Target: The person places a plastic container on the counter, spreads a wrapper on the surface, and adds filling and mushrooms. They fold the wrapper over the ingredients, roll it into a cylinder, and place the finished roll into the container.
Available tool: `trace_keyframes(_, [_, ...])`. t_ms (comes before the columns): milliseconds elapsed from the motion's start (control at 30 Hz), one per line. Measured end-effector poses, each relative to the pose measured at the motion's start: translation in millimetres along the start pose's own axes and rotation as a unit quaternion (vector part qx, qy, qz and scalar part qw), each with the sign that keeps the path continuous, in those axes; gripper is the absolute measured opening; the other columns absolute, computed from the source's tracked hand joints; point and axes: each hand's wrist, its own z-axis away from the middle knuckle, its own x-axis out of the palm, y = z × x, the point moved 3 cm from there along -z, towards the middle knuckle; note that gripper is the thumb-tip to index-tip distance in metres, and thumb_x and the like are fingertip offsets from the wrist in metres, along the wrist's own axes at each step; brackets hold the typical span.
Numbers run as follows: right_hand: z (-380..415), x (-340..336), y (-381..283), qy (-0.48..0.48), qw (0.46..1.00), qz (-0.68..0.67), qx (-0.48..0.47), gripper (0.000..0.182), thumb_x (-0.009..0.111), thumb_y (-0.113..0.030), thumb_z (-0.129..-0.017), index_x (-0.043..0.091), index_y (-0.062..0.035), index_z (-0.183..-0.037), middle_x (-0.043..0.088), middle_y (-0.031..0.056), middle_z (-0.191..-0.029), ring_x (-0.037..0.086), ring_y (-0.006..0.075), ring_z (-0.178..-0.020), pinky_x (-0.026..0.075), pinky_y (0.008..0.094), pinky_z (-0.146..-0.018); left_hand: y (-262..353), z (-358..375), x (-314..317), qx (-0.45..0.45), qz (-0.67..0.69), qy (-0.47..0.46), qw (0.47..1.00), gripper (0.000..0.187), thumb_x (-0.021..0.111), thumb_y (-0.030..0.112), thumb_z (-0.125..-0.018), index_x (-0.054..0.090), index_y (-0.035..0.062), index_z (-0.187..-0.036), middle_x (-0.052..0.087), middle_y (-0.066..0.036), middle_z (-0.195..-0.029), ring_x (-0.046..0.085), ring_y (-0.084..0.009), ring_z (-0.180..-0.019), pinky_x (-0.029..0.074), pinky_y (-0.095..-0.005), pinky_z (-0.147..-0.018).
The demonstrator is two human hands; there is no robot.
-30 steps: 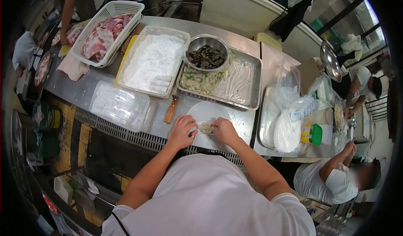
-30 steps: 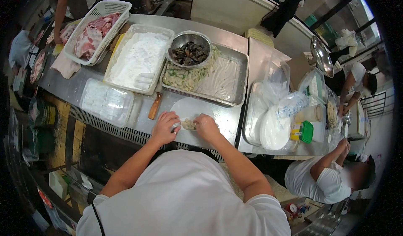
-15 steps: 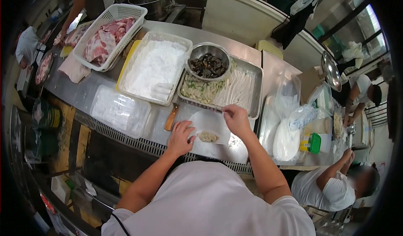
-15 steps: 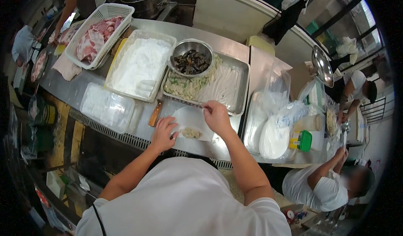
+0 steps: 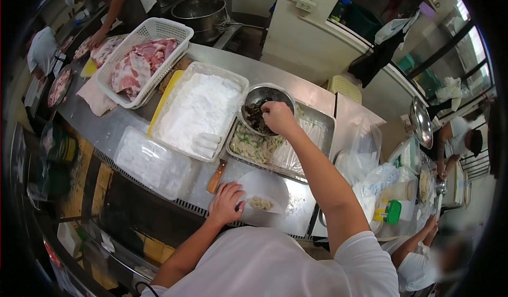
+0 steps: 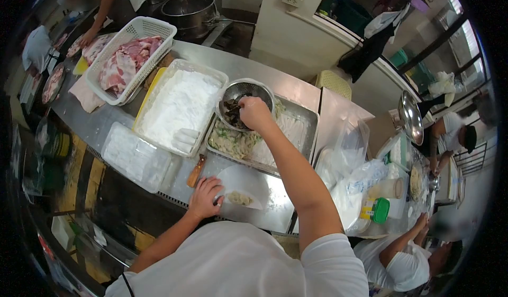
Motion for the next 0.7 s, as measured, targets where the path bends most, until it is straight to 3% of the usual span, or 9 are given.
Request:
trace_keyframes(100, [-20.5,29.7,4.6,-0.002,0.995,0.056,-0.078,0.031,0.068,-0.010,-0.089,0.082,-0.0057,-0.116,0.079,0.0240,-0.112,0.075,0.0410,-0.111,0.060,0.0483,-0.098,-1.4,0.1,0.1,-0.001,-0.005,0.003,1.000,0.037,0.078,0.018,-0.085,0.072,0.0087,-0.121,0.066,-0.012,-0.140,0.056,-0.0352,-0.142,0.036,-0.0573,-0.125])
trace_keyframes(233, [-35.0,37.2,-8.1,-0.135,0.978,0.152,-0.045,0.028,0.066,-0.007,-0.088,0.081,-0.0036,-0.111,0.079,0.0224,-0.117,0.075,0.0402,-0.113,0.061,0.0480,-0.098,0.0,-0.9,-1.5,-0.005,-0.011,0.005,1.000,0.038,0.079,0.017,-0.084,0.072,0.0097,-0.121,0.067,-0.011,-0.139,0.057,-0.0345,-0.142,0.037,-0.0566,-0.125])
trace_keyframes(333, [-37.6,41.1,-16.9,-0.158,0.965,0.205,-0.045,0.024,0.067,-0.009,-0.088,0.080,-0.0005,-0.106,0.079,0.0234,-0.116,0.075,0.0400,-0.113,0.062,0.0469,-0.097,2.2,-2.0,-4.5,-0.003,-0.009,0.006,1.000,0.038,0.080,0.016,-0.083,0.072,0.0095,-0.120,0.067,-0.011,-0.139,0.057,-0.0340,-0.142,0.037,-0.0567,-0.125])
trace_keyframes(533, [-38.9,43.6,-15.1,-0.183,0.969,0.163,0.007,0.028,0.069,-0.012,-0.087,0.082,-0.0012,-0.109,0.079,0.0245,-0.118,0.076,0.0408,-0.113,0.061,0.0464,-0.099,3.2,-2.6,-5.7,-0.001,-0.006,0.010,1.000,0.037,0.080,0.015,-0.084,0.072,0.0083,-0.119,0.067,-0.012,-0.138,0.058,-0.0338,-0.141,0.038,-0.0568,-0.125])
trace_keyframes(700, [-40.6,38.1,4.4,-0.105,0.994,0.022,-0.003,0.033,0.073,-0.014,-0.084,0.082,-0.0044,-0.115,0.079,0.0229,-0.115,0.076,0.0420,-0.109,0.061,0.0487,-0.098,2.2,-2.7,-5.7,0.003,0.001,0.012,1.000,0.036,0.079,0.014,-0.084,0.072,0.0078,-0.118,0.067,-0.013,-0.137,0.058,-0.0359,-0.140,0.038,-0.0572,-0.125])
